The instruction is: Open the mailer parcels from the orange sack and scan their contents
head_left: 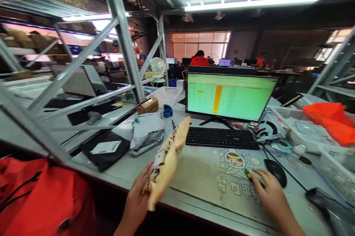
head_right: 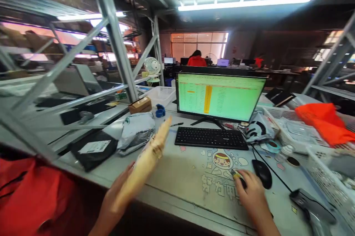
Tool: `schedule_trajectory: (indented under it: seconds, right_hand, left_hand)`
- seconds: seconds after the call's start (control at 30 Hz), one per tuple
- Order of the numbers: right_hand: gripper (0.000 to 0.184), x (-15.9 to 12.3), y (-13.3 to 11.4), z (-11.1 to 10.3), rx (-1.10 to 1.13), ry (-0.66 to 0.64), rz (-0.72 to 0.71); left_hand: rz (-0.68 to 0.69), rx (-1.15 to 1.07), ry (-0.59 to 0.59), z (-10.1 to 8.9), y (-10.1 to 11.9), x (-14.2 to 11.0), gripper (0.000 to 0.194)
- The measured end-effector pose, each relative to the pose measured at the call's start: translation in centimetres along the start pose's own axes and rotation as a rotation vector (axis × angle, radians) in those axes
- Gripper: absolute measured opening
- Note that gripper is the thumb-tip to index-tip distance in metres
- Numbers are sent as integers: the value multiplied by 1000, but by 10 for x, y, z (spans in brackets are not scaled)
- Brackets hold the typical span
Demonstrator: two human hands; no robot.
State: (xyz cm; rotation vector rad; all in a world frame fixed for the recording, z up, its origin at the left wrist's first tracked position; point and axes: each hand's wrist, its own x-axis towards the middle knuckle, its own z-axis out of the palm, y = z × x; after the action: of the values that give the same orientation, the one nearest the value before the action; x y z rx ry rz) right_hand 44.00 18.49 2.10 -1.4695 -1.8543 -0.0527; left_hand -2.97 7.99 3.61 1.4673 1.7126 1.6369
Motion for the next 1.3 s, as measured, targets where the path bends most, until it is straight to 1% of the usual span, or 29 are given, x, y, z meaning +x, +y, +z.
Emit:
schedule_trajectory:
  seconds: [0.03,0.07,0.1,0.17,0.23,0.3,0.4,0.5,0.53,0.6,0.67,0.7,0.77,0.8,0.83,0.87,0.9,0.93,1.0,1.03,1.1,1.17,1.23,1.3]
  right_hand:
    - [42,18,-13,4,-2,-90,-7]
    - [40,36,-22,9,-55,-175,2]
    - [38,52,-29,14,-112,-225,30]
    - [39,77,-34,25,-179,-255,71]
    - [41,94,-34,37,-204,-244,97]
    - [41,105,-31,48,-233,-248,119]
    - [42,117,-25,64,-280,-269,158]
    - [46,123,-18,79,-327,-299,209]
    - [46,123,-16,83,-341,-308,224]
    - [46,120,-11,90,-361,-324,249]
    - [48,117,-8,94,-367,-340,266]
    - [49,116,-6,94,-363,-349,274]
    - [49,117,-4,92,-347,-364,289]
    - [48,118,-3,88,-337,-366,292]
    - [46,120,-3,83,-327,-362,291]
    - [46,124,-3,76,-318,-350,289]
    - [46,127,-4,69,-312,-331,286]
    - [46,132,-7,62,-305,-312,280]
    - [45,140,-19,53,-288,-289,247]
    - [42,144,-27,53,-277,-293,220]
    - [36,151,-48,61,-257,-325,167]
    - [38,156,-70,79,-251,-361,142]
    - [40,160,-88,100,-257,-386,145]
    - [42,164,-102,119,-264,-402,152]
  left_hand:
    - [97,73,-40,2,-5,3,38]
    - [205,171,-100,5,-10,4,40]
    - [329,302,-162,10,-14,4,46]
    - [563,561,-264,21,-19,-1,61]
    - [713,699,-312,29,-23,-9,67]
    - [825,740,-316,35,-27,-15,67]
    - [958,716,-313,43,-33,-19,61]
    - [1037,671,-350,60,-38,-24,51]
    - [1036,656,-382,67,-39,-27,50]
    - [987,622,-490,82,-38,-29,46]
    - [877,539,-669,92,-31,-24,38]
    - [789,466,-764,94,-25,-16,38]
    - [555,271,-921,94,-7,12,42]
    - [415,179,-933,95,3,31,45]
    - [299,108,-935,97,13,53,40]
    - [223,86,-863,101,22,75,38]
    - [194,141,-734,107,29,97,38]
    - [191,238,-582,117,33,116,39]
    - [190,319,-462,144,34,146,41]
    - [193,349,-433,159,31,154,40]
    - [195,393,-416,190,24,162,38]
    - [196,447,-402,215,16,160,40]
    - [198,500,-395,231,9,155,41]
    - [208,548,-395,239,3,149,43]
